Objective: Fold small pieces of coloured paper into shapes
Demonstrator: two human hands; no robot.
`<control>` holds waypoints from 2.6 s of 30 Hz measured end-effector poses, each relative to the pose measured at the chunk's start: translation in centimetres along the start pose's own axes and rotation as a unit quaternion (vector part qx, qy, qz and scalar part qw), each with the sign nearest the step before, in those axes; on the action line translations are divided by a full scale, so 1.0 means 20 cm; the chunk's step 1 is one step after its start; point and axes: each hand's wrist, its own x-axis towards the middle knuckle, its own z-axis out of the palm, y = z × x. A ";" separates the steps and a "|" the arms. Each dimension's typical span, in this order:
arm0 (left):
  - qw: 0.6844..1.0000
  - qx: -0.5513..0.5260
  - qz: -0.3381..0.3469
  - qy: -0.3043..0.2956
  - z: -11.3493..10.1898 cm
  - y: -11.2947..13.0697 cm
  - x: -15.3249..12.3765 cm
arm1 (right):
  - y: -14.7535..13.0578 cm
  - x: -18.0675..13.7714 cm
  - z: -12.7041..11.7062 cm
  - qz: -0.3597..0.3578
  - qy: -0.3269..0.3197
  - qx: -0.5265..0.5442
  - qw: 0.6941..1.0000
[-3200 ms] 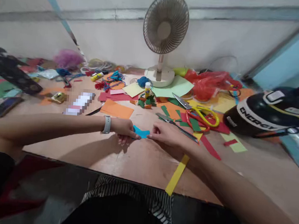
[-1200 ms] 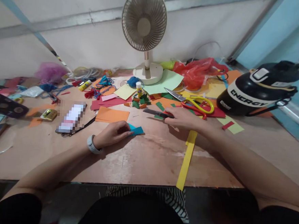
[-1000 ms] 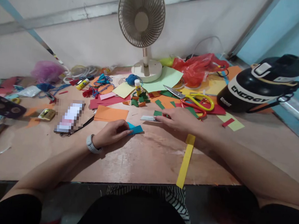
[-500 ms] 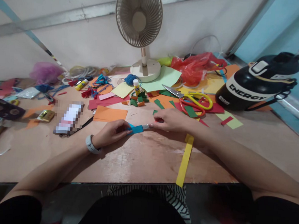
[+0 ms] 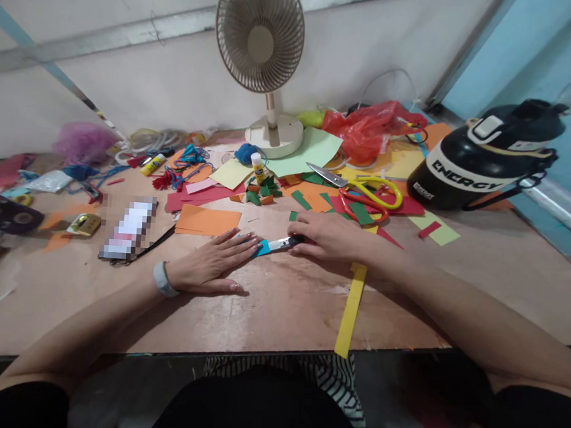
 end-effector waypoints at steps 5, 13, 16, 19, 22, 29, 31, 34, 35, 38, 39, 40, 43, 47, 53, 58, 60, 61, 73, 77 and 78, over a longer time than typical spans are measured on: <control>1.000 0.007 0.001 -0.018 0.00 0.00 0.00 | -0.01 -0.06 0.04 0.039 0.037 0.014 0.998; 1.000 0.012 -0.005 -0.029 -0.01 0.01 0.00 | -0.04 -0.05 0.09 0.012 0.092 0.002 0.996; 0.999 0.013 -0.006 -0.029 -0.01 0.01 0.01 | -0.04 -0.05 0.09 0.003 0.101 0.001 0.995; 0.999 0.023 -0.001 -0.026 -0.01 0.01 0.01 | -0.03 -0.07 0.09 -0.012 0.099 -0.009 0.995; 0.999 0.040 0.002 -0.026 -0.01 0.00 0.01 | -0.01 -0.08 0.10 -0.031 0.109 -0.019 0.993; 0.999 0.051 0.014 -0.015 0.02 -0.01 0.00 | -0.03 -0.06 0.13 -0.076 0.183 -0.085 0.976; 0.999 0.045 0.015 -0.011 0.02 -0.02 0.00 | -0.04 -0.06 0.13 -0.081 0.182 -0.089 0.976; 0.999 0.039 0.015 -0.012 0.02 -0.02 0.00 | -0.03 -0.07 0.12 -0.094 0.179 -0.083 0.976; 0.999 0.038 0.015 -0.012 0.02 -0.02 0.00 | -0.03 -0.07 0.12 -0.095 0.180 -0.083 0.975; 0.999 0.032 0.018 -0.008 0.02 -0.02 -0.01 | -0.04 -0.06 0.13 -0.087 0.181 -0.093 0.975; 0.999 0.030 0.020 -0.005 0.01 -0.01 -0.01 | -0.05 -0.06 0.13 -0.085 0.179 -0.094 0.976; 0.999 0.027 0.021 -0.002 0.01 -0.01 -0.01 | -0.06 -0.05 0.13 -0.084 0.176 -0.093 0.976; 1.000 0.014 0.021 0.009 0.01 -0.01 -0.01 | -0.07 -0.05 0.14 -0.086 0.170 -0.082 0.978; 1.000 0.003 0.021 0.012 0.01 -0.01 -0.01 | -0.07 -0.05 0.13 -0.084 0.159 -0.075 0.981; 1.000 0.009 0.020 -0.007 0.00 -0.01 -0.01 | -0.10 -0.04 0.14 -0.089 0.163 -0.065 0.980; 1.000 0.011 0.018 -0.020 0.00 -0.02 -0.01 | -0.10 -0.03 0.14 -0.103 0.167 -0.068 0.978; 1.000 0.008 0.016 -0.022 0.00 -0.02 -0.01 | -0.10 -0.03 0.14 -0.104 0.171 -0.062 0.978; 1.000 0.004 0.016 -0.022 0.01 -0.02 -0.01 | -0.10 -0.02 0.15 -0.104 0.173 -0.057 0.978; 0.999 -0.032 0.013 -0.018 0.01 -0.04 -0.01 | -0.13 0.01 0.17 -0.100 0.159 -0.040 0.982; 0.998 -0.065 0.016 -0.011 0.00 -0.05 -0.02 | -0.15 0.02 0.18 -0.104 0.161 -0.035 0.981; 0.997 -0.079 0.020 -0.009 -0.01 -0.06 -0.02 | -0.15 0.02 0.18 -0.104 0.166 -0.025 0.980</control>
